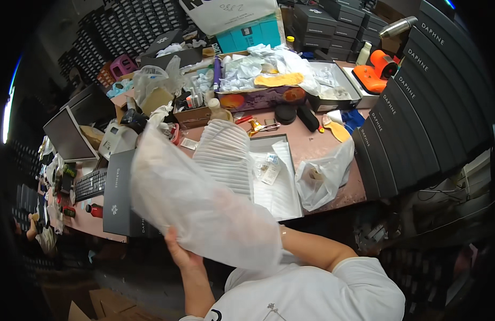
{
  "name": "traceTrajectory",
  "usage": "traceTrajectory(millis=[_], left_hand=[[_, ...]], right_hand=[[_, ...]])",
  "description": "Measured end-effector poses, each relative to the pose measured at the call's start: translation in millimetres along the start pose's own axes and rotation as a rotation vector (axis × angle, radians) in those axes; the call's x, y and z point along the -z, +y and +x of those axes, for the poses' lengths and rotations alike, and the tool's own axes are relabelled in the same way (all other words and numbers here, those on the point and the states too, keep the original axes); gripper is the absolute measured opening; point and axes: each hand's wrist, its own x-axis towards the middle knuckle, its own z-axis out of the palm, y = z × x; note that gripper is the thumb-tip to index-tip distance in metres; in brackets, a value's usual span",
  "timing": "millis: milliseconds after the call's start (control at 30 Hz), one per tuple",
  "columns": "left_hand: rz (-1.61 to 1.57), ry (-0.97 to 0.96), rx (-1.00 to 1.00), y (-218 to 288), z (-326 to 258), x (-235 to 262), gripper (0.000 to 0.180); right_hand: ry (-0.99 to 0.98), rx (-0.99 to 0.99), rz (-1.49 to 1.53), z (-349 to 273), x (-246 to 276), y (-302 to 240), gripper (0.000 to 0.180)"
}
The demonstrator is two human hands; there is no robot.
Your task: Inspecting pairs of high-heeled shoes and packing them into boxes with tissue paper.
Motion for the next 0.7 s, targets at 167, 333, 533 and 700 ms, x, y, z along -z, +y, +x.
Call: traceTrajectory(millis=[167, 333, 533, 700], left_hand=[[0.178, -0.126, -0.334, -20.8, 9.1, -46.0, 0.059], [0.686, -0.658, 0.129, -116.4, -44.9, -62.9, 0.051], [1.158, -1.157, 0.099, -153.0, 29.1, -78.1, 0.039], [1.368, -0.662, -0.627, -127.3, 73.2, -52.5, 0.044]], right_hand=[[-0.1, -0.299, 1.319, -63.9, 50.6, -42.5, 0.087], [0.544, -0.061, 0.46, -81.9, 52.7, -64.7, 0.083], [0.928, 0.018, 0.359, -150.6, 124.3, -69.9, 0.045], [0.962, -0.016, 0.139, -162.6, 144.8, -75.4, 0.037]])
